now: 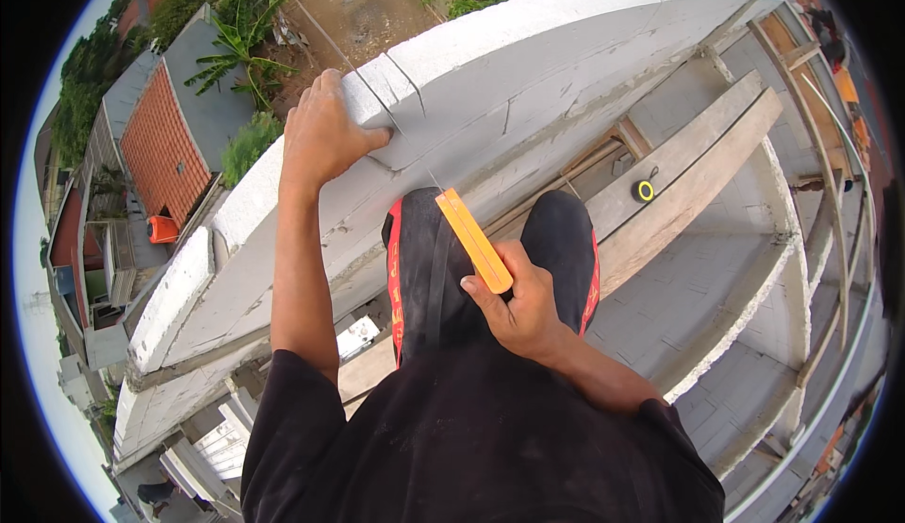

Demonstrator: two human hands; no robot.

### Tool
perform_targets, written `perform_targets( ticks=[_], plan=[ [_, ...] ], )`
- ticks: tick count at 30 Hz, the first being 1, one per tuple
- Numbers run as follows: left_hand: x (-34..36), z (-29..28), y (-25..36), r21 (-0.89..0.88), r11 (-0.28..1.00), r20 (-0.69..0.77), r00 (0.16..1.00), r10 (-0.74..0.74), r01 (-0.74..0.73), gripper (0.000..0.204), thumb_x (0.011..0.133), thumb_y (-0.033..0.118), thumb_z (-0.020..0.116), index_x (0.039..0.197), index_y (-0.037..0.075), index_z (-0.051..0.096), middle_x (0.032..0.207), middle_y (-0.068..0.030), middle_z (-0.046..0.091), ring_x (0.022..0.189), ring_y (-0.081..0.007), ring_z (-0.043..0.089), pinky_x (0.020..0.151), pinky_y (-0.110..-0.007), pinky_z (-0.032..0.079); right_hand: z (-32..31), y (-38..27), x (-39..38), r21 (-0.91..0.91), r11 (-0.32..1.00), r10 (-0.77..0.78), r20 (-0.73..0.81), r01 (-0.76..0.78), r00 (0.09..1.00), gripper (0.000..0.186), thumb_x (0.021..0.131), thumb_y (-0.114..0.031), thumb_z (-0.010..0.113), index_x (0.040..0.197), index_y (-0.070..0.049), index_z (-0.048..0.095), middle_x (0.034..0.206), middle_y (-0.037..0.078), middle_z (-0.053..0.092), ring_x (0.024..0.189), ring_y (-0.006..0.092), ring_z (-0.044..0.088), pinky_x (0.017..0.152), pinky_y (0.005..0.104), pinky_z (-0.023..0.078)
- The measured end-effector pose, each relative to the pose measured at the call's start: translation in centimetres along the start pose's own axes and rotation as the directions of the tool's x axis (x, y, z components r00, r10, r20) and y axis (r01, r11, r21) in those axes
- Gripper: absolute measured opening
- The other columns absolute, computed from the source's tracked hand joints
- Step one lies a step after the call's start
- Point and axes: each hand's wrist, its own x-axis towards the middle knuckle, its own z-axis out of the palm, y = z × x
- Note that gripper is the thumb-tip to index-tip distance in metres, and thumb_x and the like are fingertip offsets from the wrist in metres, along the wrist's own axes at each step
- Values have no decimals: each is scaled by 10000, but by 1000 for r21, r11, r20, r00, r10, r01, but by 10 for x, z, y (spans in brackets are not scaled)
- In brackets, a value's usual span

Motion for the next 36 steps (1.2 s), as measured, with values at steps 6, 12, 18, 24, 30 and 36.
perform_targets(
  ticks=[6, 12, 18, 24, 30, 36],
  plan=[
    [1, 10, -12, 20, 996, -125, 989, 84, -82, 858, 597, 361, 889, 1277, -71, 594, 1243, -245, 679, 1213, -395, 634, 1008, -486, 502, -20, -6, -39, -27, 980, -197, -91, 196, 976, 360, 995, -232, 736, 1171, 58, 613, 881, 113, 638, 628, 199, 630, 566, 304, 491],
    [-4, 15, -16, -22, 996, -147, 986, 77, -81, 969, 650, 441, 879, 1411, -46, 527, 1361, -256, 633, 1267, -407, 608, 1072, -489, 473, -45, -52, -16, 163, 962, -185, -206, 220, 961, 470, 1036, -336, 691, 1224, 80, 580, 770, 40, 605, 646, 105, 561, 605, 253, 459],
    [-4, 15, -15, -40, 996, -187, 980, 72, -81, 973, 670, 491, 891, 1425, -10, 538, 1365, -221, 652, 1274, -403, 611, 1074, -488, 469, -50, -57, 8, -17, 979, -202, -74, 202, 977, 570, 1051, -417, 657, 1271, 85, 500, 761, 66, 612, 607, 94, 551, 570, 226, 439],
    [-4, 18, -19, -61, 997, -185, 982, 44, -56, 946, 664, 480, 893, 1400, -11, 559, 1332, -225, 669, 1260, -392, 623, 1058, -486, 473, -38, -72, 7, 111, 949, -277, -154, 296, 948, 396, 1022, -322, 723, 1123, 54, 651, 865, 77, 654, 711, 166, 623, 659, 283, 487],
    [-5, 15, -15, -83, 994, -201, 978, 59, -77, 910, 653, 464, 894, 1359, -14, 578, 1282, -223, 684, 1231, -387, 634, 1044, -494, 472, -38, -71, 25, 56, 852, -514, -93, 520, 853, 487, 1067, -367, 636, 1194, 67, 456, 773, 99, 591, 585, 125, 549, 510, 263, 451],
    [-6, 10, -14, -87, 996, -147, 989, 22, -35, 898, 637, 449, 901, 1352, 0, 594, 1273, -217, 687, 1223, -384, 633, 1038, -492, 469, -20, -43, 37, -182, 975, -131, 12, 131, 991, 226, 1022, -115, 701, 1143, 19, 566, 788, 92, 596, 641, 201, 584, 612, 308, 471]
  ],
)
